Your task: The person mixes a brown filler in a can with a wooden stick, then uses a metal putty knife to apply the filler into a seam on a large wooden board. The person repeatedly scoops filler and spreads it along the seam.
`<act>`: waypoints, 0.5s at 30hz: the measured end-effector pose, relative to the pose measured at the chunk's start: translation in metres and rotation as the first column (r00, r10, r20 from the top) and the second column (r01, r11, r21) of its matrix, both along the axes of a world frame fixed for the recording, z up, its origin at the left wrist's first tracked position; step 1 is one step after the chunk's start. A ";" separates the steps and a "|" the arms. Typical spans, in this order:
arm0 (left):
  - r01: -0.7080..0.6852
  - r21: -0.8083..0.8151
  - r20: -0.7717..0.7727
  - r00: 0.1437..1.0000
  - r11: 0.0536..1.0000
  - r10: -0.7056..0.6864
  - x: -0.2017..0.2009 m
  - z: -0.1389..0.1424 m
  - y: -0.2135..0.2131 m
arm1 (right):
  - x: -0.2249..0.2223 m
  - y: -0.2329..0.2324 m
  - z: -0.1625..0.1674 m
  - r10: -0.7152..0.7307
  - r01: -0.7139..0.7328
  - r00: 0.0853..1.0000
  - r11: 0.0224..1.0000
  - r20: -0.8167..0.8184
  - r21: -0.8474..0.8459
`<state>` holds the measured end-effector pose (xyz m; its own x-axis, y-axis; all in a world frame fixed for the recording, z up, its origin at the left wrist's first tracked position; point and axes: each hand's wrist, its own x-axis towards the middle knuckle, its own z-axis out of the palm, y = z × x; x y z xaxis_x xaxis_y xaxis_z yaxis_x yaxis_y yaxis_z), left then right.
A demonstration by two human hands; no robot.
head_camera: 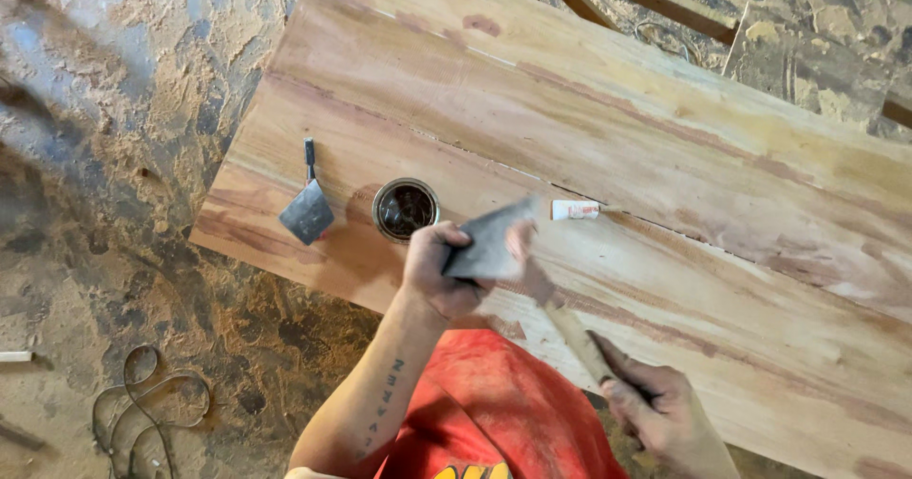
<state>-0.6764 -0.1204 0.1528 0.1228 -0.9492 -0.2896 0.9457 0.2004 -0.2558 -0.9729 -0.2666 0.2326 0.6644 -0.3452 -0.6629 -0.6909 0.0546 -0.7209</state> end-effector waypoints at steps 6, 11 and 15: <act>-0.413 0.200 0.232 0.901 0.888 0.367 0.045 0.001 0.063 | 0.047 0.023 0.000 -0.116 0.116 0.992 0.993 -0.053 -0.006; -0.577 -0.186 0.191 0.773 0.795 0.605 0.064 -0.018 0.132 | 0.131 0.029 -0.011 0.418 -0.260 0.901 0.737 0.119 -0.624; -0.685 0.168 0.338 0.715 0.709 0.612 0.068 -0.037 0.171 | 0.196 0.037 -0.021 0.496 -0.432 0.861 0.606 -0.107 -0.667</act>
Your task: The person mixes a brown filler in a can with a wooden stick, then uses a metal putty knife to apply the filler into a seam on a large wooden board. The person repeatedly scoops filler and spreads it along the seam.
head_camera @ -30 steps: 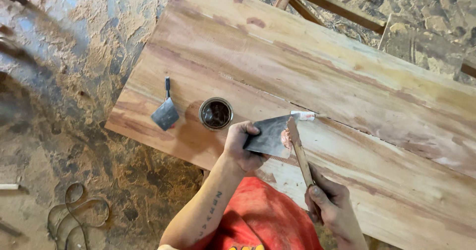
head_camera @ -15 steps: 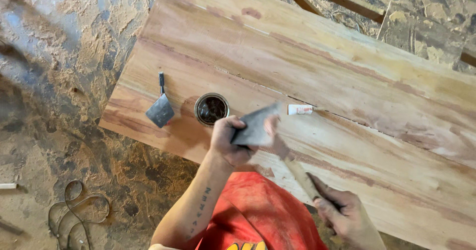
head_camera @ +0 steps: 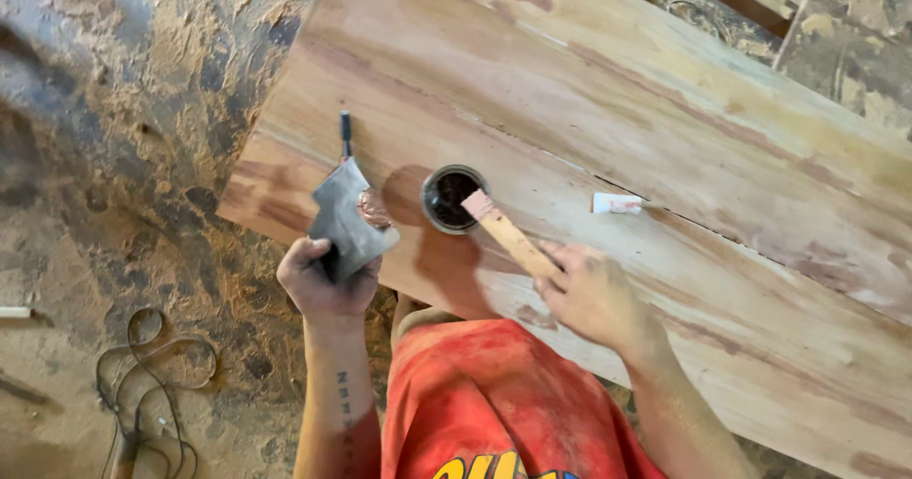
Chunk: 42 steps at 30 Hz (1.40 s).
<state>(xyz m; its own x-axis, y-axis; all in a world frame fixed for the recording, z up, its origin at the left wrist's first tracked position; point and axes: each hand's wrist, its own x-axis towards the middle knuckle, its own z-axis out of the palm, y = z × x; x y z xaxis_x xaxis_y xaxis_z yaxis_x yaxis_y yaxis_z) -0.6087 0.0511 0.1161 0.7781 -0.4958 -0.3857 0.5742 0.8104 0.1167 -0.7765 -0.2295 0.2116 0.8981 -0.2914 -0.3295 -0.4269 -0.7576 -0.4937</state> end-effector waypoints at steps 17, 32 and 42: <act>-0.146 0.023 -0.074 0.986 0.989 0.148 0.094 -0.068 0.120 | 0.046 0.002 0.004 -0.625 0.575 0.667 0.778 0.405 0.252; -0.028 0.012 -0.029 0.999 1.000 0.028 0.133 -0.046 0.111 | 0.134 0.179 -0.105 -0.341 0.248 0.931 0.850 0.128 0.464; -0.151 -0.010 0.055 0.987 0.988 0.152 0.102 -0.062 0.193 | 0.015 0.108 -0.214 -0.428 0.452 0.879 0.888 -0.211 0.083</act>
